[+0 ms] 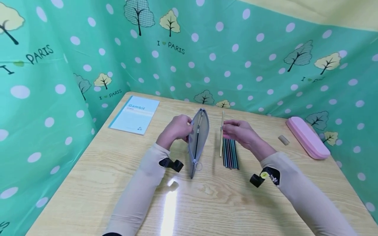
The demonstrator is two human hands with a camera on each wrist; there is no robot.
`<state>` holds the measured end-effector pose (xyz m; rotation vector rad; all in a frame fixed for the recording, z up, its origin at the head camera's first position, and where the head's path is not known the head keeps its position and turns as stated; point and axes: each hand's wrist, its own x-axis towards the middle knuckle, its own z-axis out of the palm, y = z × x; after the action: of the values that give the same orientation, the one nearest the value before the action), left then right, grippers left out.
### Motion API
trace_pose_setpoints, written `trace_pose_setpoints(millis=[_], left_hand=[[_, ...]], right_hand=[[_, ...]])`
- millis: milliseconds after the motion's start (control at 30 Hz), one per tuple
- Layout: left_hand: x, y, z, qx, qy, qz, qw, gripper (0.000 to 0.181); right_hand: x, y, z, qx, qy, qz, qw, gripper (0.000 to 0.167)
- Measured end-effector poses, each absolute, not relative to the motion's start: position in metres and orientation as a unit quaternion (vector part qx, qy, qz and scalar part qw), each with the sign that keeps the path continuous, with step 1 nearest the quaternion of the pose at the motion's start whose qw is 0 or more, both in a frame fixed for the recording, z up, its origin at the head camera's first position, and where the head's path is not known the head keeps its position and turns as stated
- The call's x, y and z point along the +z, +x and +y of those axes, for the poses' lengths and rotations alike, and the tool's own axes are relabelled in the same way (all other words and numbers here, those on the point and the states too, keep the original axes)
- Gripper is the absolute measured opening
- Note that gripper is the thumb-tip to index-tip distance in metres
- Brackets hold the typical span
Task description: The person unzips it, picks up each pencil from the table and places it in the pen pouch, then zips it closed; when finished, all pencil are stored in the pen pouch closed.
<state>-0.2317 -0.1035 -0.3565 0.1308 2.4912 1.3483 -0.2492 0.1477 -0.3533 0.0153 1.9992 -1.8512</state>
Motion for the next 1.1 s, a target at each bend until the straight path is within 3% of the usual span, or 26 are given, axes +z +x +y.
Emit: trace_pose_setpoints(millis=[600,1100], left_hand=[[-0.354,-0.23,-0.102,0.471,0.049,0.869,0.146,0.03],[-0.354,-0.23,-0.1,0.47,0.042,0.871,0.138,0.028]], right_hand=[[-0.339,-0.236,0.092,-0.704,0.006,0.692,0.16,0.051],[-0.341,-0.234,0.079,-0.679,0.011,0.721,0.139,0.047]])
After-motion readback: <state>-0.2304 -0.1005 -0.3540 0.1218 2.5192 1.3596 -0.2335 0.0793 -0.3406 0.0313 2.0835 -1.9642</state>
